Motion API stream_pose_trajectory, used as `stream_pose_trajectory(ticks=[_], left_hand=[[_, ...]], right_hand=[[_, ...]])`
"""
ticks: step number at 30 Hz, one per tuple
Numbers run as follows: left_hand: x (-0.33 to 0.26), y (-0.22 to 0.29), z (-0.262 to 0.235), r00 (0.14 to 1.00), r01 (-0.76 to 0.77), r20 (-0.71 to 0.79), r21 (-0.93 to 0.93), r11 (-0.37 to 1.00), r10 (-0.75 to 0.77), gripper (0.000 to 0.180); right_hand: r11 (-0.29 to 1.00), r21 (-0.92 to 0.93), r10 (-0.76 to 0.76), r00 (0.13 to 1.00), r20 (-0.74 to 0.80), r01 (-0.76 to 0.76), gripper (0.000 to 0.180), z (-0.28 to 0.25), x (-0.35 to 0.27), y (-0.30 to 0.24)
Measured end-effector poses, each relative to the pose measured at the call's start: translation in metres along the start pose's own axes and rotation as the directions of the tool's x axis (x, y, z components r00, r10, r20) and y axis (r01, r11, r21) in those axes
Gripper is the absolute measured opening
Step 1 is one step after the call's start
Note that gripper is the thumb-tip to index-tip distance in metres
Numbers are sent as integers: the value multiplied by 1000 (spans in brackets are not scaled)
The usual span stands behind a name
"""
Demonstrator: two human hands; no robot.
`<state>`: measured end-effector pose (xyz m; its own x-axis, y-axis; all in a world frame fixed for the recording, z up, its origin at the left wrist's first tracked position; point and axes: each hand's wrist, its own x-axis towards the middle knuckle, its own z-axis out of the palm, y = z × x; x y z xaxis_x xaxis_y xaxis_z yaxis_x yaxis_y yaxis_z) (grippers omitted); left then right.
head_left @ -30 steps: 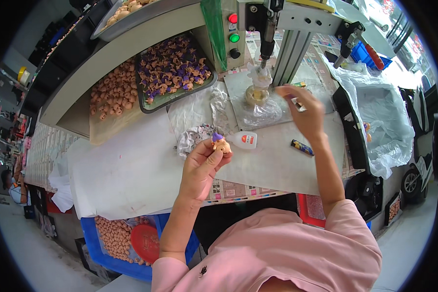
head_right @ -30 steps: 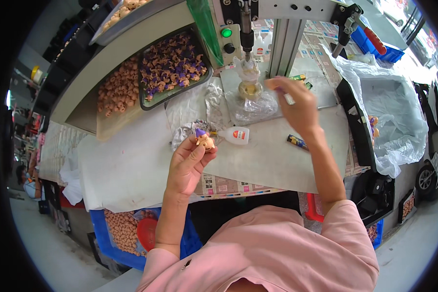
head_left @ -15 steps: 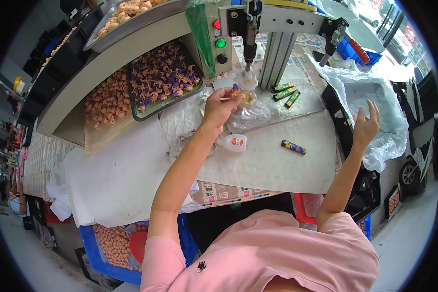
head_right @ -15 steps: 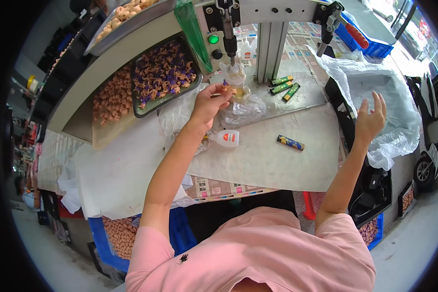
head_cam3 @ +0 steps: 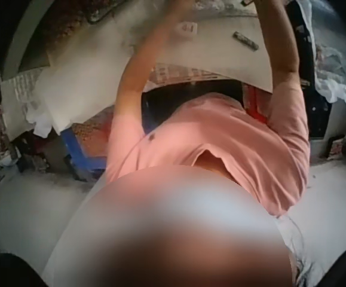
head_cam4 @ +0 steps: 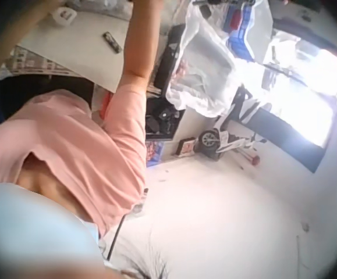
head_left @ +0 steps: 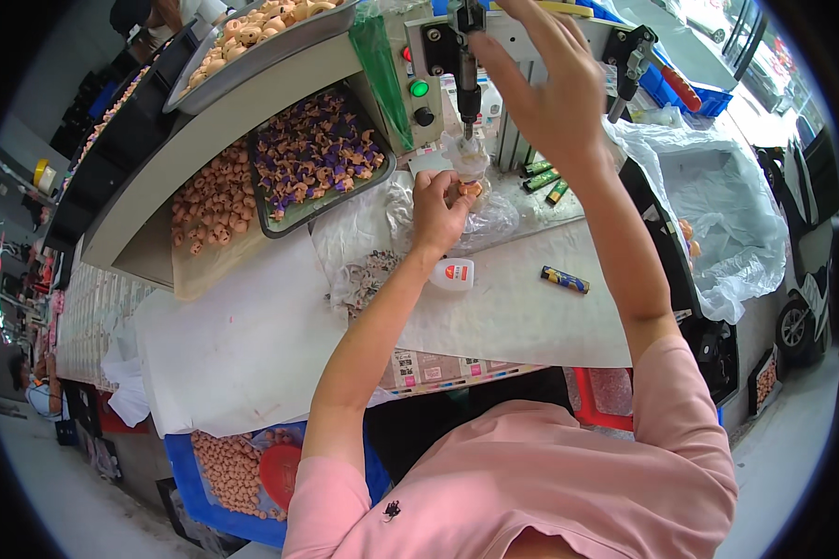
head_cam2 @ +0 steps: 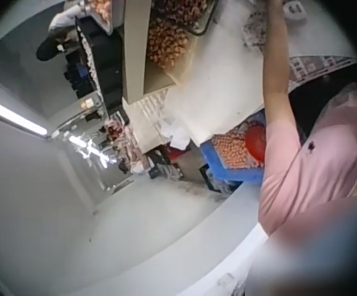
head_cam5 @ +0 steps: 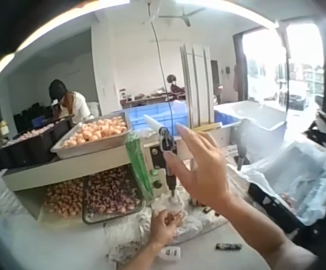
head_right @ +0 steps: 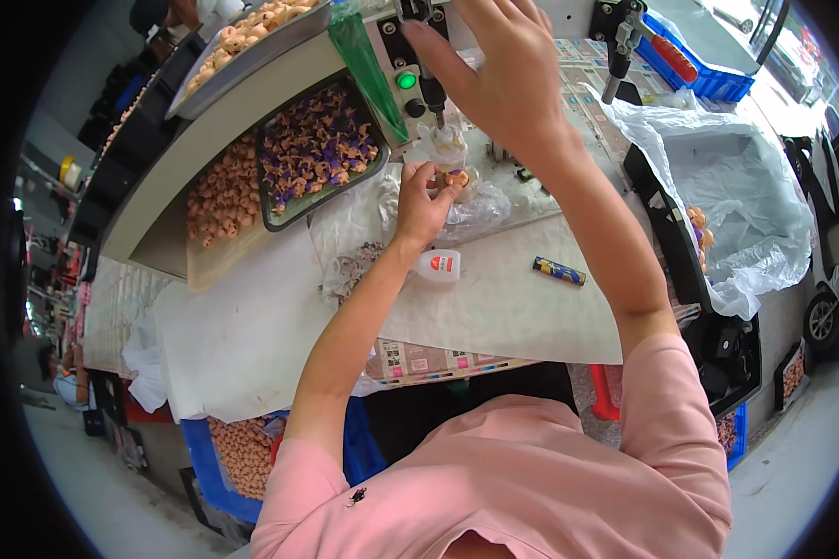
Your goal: Assembling small clay figurines by applying glue to parts and using a pressing tool to secure them.
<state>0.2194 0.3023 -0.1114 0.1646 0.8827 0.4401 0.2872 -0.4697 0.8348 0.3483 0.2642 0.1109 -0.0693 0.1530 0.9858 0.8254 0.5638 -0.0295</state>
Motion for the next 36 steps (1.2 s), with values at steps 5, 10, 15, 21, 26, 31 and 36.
stream_pose_trajectory(ticks=[5,10,15,21,26,31,36], left_hand=[[-2,7,6,1000,-2,14,-10,1000,2,30],[-4,13,-12,999,-8,31,6,1000,7,30],[-13,2,-69,987,161,42,-137,977,-157,30],[-27,-3,-184,984,29,-177,20,999,-25,29],[-29,-84,-322,846,147,-482,624,768,229,48],[-24,-114,-388,845,407,-525,754,515,100,71],[-14,-133,-400,876,459,-481,815,353,-27,69]], right_hand=[[712,135,535,658,530,-689,79,-1,81,-4],[461,794,191,918,347,-395,33,-35,61,-15],[828,547,-270,941,202,120,17,-27,-13,-39],[868,332,217,884,414,-369,70,-54,-80,-74],[807,271,252,721,645,-525,38,-56,-116,-113],[689,282,270,597,755,-668,36,-56,-139,-145],[600,361,211,577,789,-714,31,-47,-144,-174]])
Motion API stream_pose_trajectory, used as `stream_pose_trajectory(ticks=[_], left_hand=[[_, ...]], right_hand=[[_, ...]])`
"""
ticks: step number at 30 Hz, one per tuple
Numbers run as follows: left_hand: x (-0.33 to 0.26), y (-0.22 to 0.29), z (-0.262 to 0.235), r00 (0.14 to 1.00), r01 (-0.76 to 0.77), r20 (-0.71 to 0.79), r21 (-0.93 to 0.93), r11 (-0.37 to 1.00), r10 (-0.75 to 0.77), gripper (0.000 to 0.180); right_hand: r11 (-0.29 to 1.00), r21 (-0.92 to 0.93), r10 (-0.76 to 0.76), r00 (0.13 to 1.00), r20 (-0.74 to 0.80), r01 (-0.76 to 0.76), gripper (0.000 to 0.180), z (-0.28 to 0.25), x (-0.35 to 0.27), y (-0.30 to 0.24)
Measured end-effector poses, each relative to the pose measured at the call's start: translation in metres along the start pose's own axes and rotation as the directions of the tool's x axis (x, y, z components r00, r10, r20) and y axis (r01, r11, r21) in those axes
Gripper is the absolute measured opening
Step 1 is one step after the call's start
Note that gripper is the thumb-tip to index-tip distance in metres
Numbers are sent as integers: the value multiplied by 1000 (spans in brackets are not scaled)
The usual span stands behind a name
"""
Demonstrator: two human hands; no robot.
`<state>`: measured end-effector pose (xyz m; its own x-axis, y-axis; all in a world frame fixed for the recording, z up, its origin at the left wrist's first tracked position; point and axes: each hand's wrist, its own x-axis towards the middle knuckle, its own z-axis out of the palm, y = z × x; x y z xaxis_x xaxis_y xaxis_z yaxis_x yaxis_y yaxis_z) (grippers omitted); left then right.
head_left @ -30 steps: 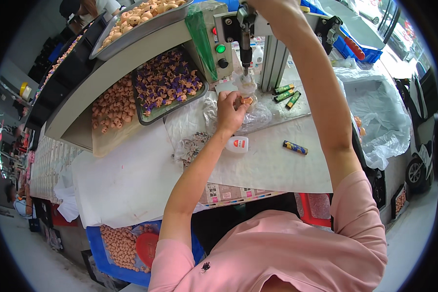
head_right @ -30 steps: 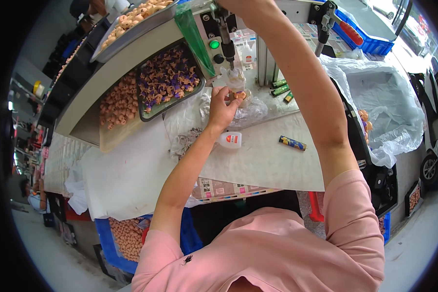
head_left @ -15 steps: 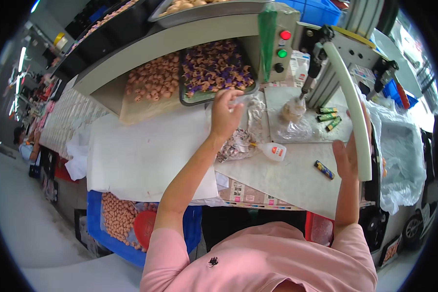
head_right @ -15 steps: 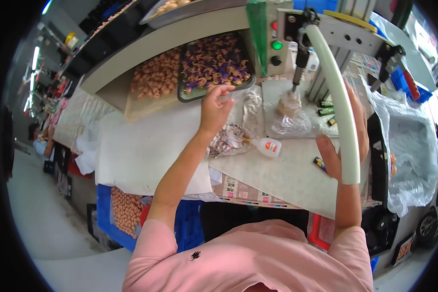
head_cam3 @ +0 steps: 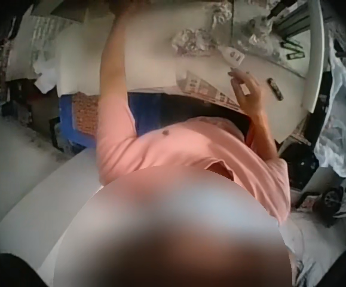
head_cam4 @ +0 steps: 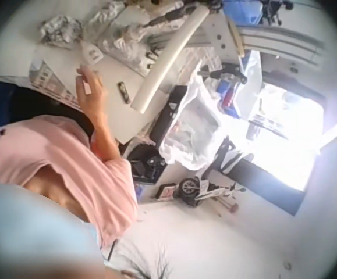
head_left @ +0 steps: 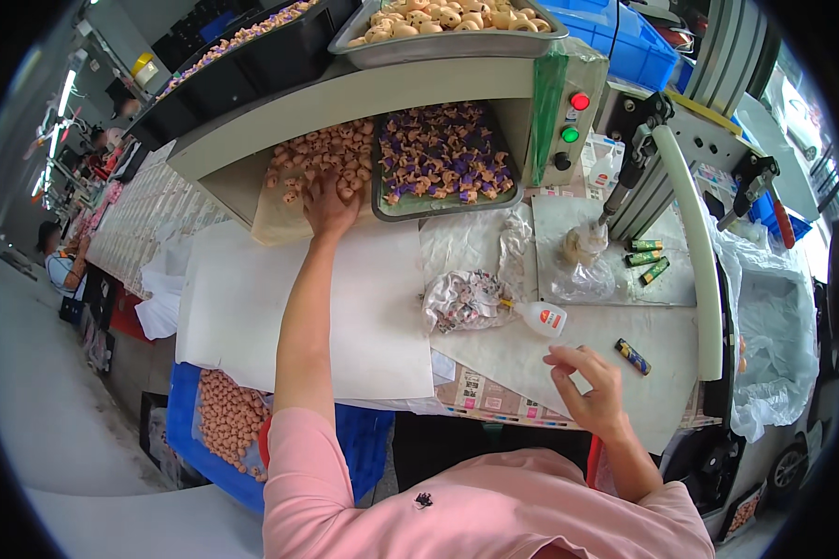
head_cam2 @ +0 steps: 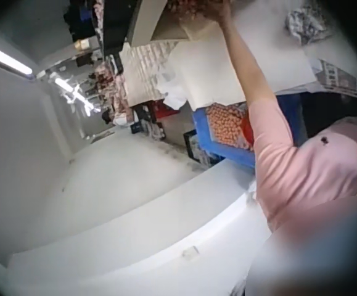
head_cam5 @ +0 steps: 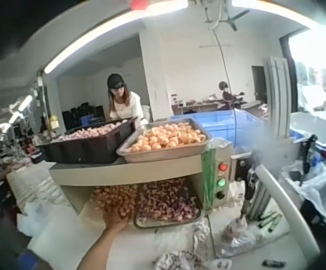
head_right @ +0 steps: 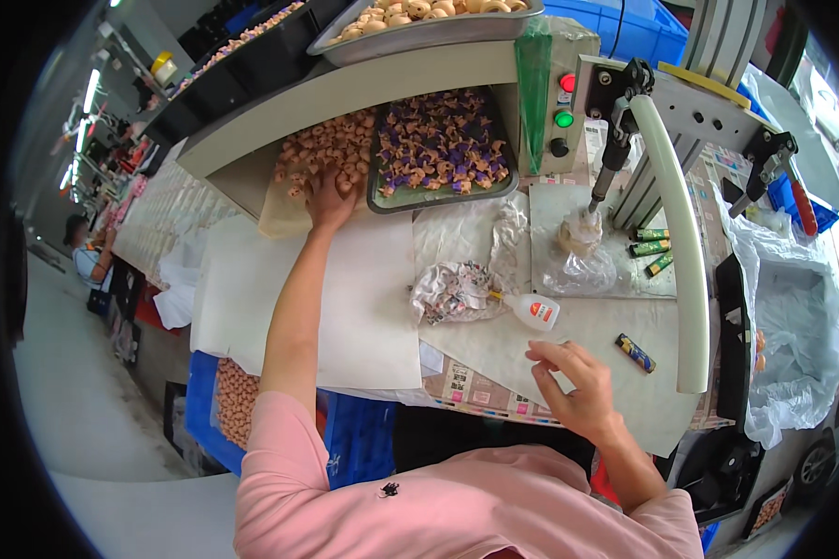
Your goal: Assembling small clay figurines by applying glue to parts and using a pressing tool to secure them.
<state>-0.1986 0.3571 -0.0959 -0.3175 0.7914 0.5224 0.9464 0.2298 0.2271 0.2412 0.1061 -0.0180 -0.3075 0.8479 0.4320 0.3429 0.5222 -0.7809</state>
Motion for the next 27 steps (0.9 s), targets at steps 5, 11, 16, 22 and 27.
stream_pose_trajectory(ticks=[5,11,16,22,27], left_hand=[[-1,-6,0,994,-98,-49,-25,995,97,47],[5,-7,-8,975,-139,-189,-93,986,120,34],[10,-27,-12,972,79,-143,-555,828,-188,28],[-37,35,-54,682,637,707,-700,-324,-188,44],[-117,79,-106,537,746,821,-356,-562,194,50]], right_hand=[[1000,18,18,998,55,-19,30,10,0,-10],[1000,17,9,999,47,-10,27,5,-4,-6],[1000,-9,27,999,45,-26,25,-3,-12,-1],[953,-302,-7,991,-133,-34,28,-11,12,41],[905,-421,42,997,-58,-63,37,0,32,56]])
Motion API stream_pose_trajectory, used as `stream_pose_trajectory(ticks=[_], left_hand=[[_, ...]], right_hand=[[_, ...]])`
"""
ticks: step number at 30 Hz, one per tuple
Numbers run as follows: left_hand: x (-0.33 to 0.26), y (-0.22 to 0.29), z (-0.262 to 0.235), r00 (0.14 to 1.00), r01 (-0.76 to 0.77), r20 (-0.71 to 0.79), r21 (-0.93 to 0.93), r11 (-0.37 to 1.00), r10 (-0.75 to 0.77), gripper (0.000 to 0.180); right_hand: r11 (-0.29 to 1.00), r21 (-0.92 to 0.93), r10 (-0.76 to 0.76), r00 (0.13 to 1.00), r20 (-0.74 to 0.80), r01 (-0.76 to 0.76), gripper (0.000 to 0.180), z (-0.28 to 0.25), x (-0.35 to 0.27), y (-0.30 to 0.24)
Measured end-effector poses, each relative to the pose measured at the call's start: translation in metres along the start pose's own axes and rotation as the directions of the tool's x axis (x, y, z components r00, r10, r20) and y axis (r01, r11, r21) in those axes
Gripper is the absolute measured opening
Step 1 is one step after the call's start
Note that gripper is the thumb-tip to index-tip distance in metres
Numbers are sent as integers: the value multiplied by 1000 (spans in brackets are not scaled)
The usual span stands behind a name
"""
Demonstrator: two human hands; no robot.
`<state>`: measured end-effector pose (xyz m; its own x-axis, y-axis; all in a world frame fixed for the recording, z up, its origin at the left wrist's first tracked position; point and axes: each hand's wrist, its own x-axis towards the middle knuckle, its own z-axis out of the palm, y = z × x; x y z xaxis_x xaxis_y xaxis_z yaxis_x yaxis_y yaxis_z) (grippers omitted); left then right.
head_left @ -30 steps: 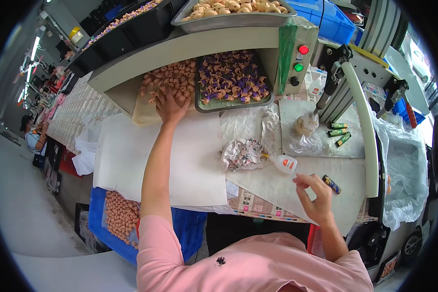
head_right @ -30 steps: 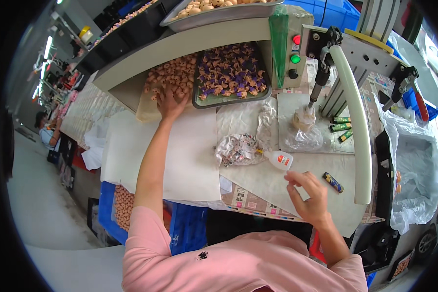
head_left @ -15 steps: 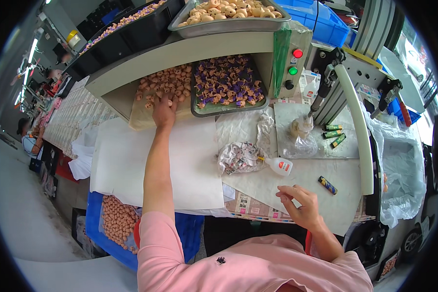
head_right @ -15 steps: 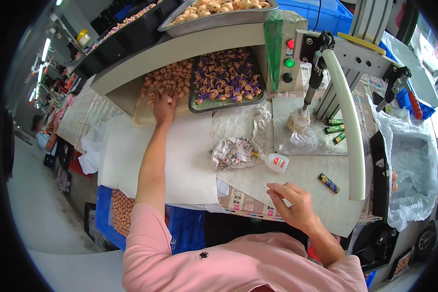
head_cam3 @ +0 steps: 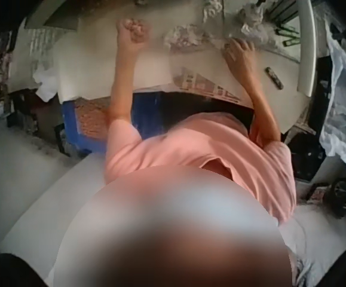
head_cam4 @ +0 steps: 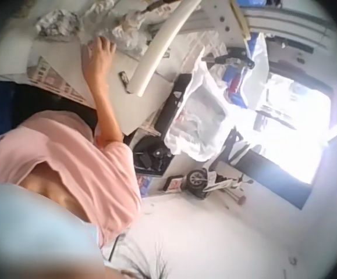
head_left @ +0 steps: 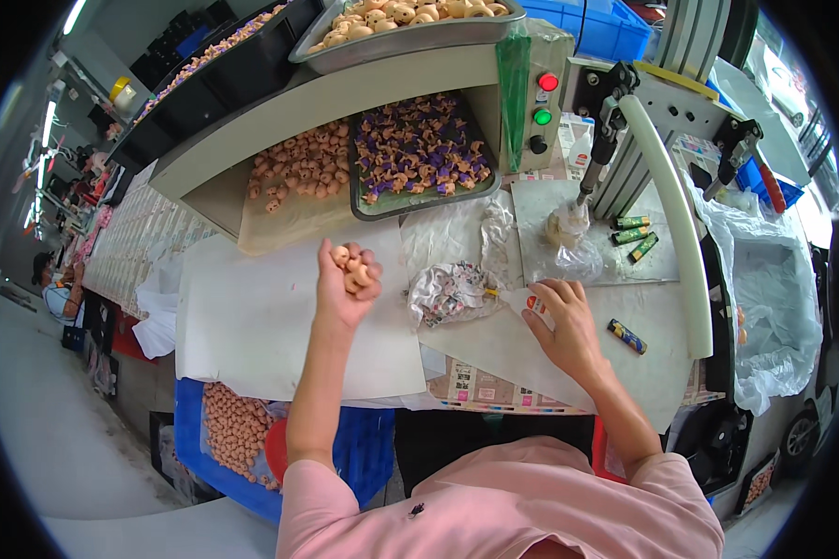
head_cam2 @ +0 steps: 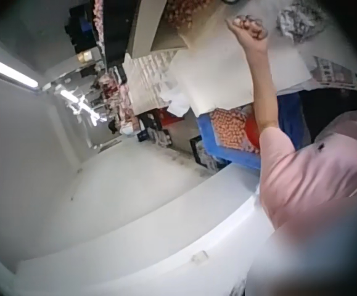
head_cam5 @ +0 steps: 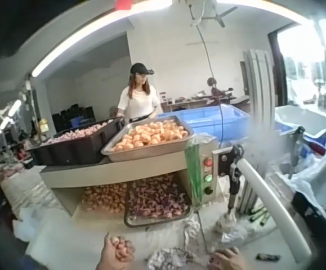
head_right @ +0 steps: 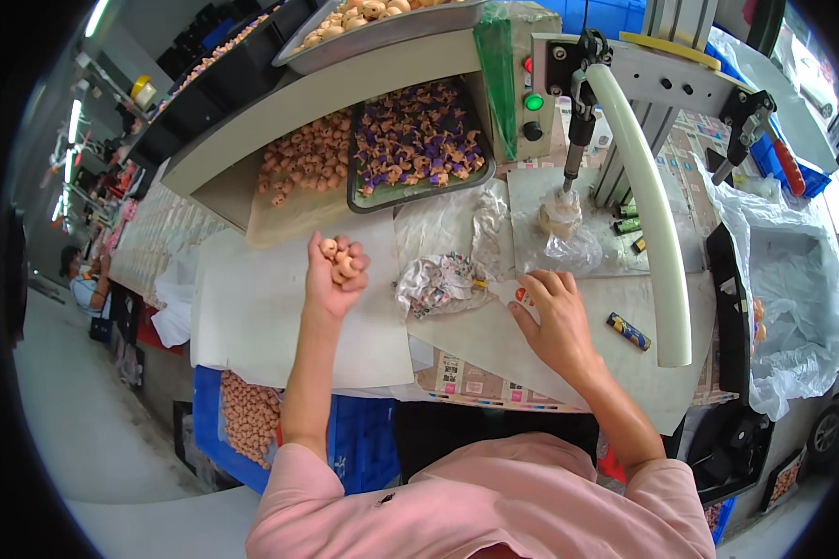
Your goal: Assembling small clay figurines by applying glue to parts and using a pressing tool to secure them.
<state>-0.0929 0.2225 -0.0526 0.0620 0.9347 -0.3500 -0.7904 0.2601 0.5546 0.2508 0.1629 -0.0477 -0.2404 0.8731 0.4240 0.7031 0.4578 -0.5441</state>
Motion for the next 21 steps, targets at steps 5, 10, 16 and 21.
stream_pose_trajectory(ticks=[5,10,16,21], left_hand=[[-45,-69,15,957,153,261,-70,986,-130,52],[-54,-124,21,953,233,238,-174,957,-188,43],[-54,-158,24,945,318,161,-263,911,-283,33],[-49,-187,16,911,368,263,-179,912,-316,34]], right_hand=[[992,-6,124,968,216,-125,44,12,0,8],[975,56,191,942,276,-214,42,23,-12,25],[922,215,268,931,246,-322,42,0,-34,32],[849,401,267,935,235,-344,48,-15,-41,38]])
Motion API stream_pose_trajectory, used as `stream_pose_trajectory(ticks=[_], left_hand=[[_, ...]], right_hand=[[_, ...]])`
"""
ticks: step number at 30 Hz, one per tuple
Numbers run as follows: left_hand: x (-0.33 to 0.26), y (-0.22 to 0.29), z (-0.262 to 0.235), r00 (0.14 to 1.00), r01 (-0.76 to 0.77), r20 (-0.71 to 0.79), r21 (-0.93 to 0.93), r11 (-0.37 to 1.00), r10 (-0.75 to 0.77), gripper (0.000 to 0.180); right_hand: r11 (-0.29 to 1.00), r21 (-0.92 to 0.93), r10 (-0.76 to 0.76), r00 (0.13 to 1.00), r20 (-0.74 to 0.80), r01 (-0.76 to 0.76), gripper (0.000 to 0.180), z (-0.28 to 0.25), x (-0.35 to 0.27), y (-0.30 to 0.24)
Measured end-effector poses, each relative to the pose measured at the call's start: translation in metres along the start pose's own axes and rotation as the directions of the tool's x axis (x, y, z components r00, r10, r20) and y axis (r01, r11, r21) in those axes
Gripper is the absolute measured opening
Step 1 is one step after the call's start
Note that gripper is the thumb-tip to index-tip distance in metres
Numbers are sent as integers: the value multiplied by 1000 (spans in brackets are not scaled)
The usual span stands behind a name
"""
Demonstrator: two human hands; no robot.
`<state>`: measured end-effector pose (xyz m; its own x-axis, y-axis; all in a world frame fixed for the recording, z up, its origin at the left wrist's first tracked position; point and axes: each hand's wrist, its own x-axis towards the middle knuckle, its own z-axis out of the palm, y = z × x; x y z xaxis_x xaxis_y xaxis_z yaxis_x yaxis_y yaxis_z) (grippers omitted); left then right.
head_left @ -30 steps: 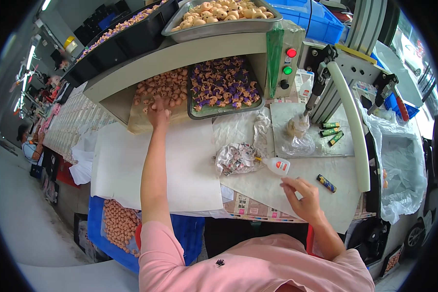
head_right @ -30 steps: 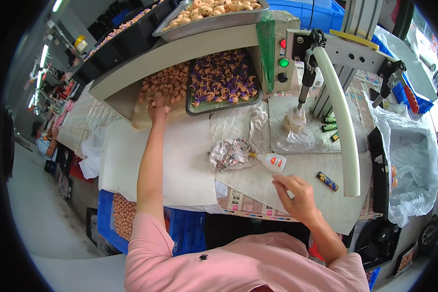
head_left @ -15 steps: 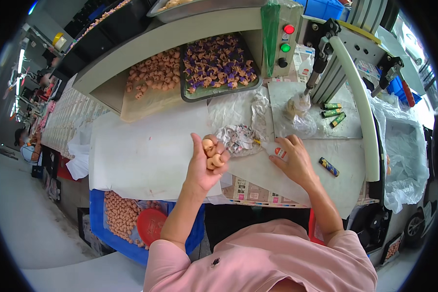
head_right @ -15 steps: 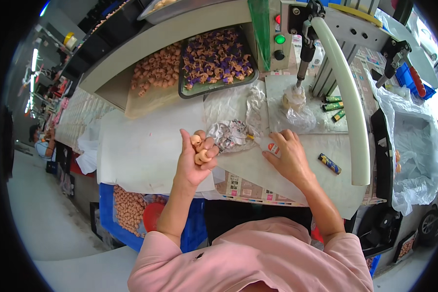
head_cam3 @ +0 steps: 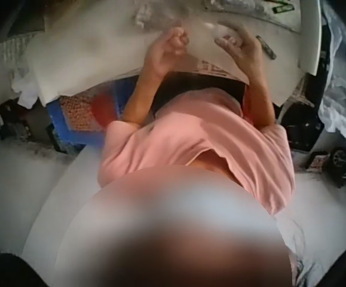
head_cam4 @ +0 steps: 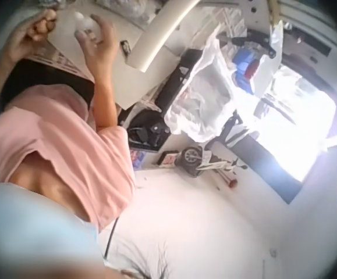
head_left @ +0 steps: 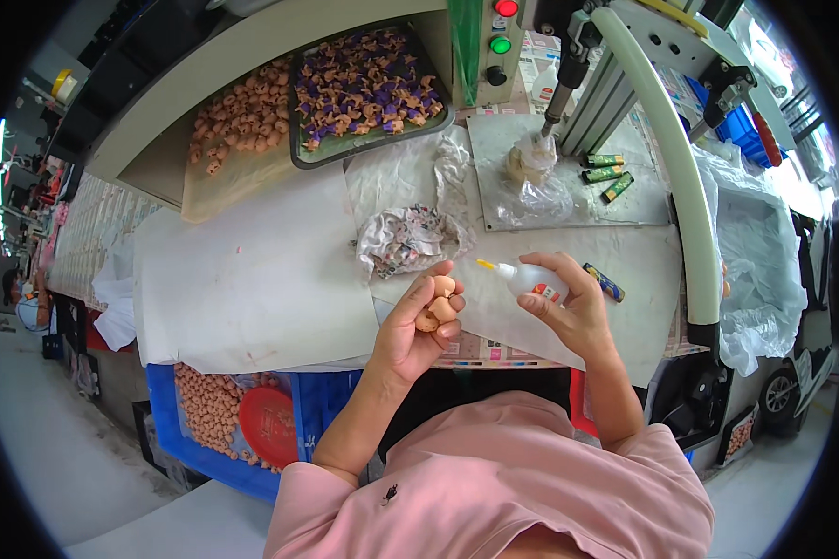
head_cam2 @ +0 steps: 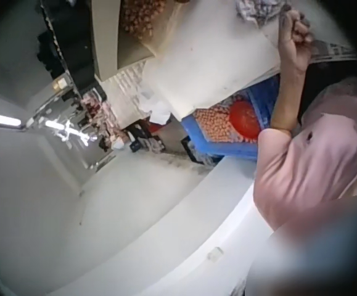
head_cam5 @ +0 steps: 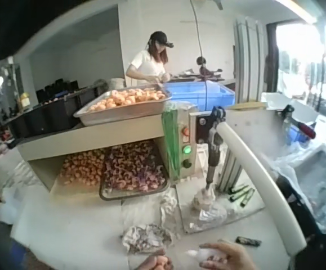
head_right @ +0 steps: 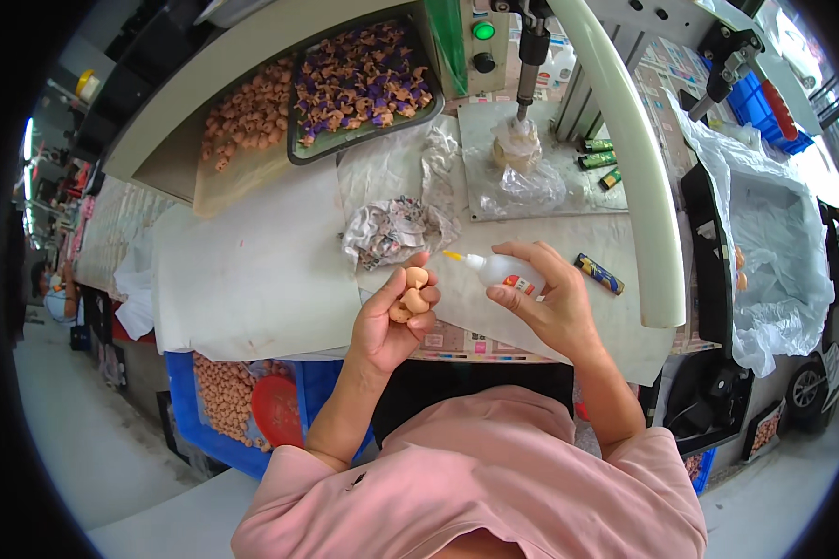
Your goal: Assembling small clay figurines by applying glue to parts and using a pressing tool to secure them.
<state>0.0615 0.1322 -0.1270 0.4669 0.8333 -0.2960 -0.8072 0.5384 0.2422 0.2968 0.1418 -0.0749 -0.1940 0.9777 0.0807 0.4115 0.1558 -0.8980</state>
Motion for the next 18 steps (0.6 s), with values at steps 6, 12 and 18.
stream_pose_trajectory(ticks=[6,12,18], left_hand=[[11,-18,8,999,-17,-33,54,998,19,28],[10,-25,-5,998,33,55,51,998,-36,27],[13,-24,-6,992,100,-70,-30,995,-101,35]], right_hand=[[886,463,83,990,-115,-21,49,-2,-4,3],[957,245,-108,973,-204,158,43,-7,-14,12],[962,145,-188,946,-264,232,41,-2,-18,12]])
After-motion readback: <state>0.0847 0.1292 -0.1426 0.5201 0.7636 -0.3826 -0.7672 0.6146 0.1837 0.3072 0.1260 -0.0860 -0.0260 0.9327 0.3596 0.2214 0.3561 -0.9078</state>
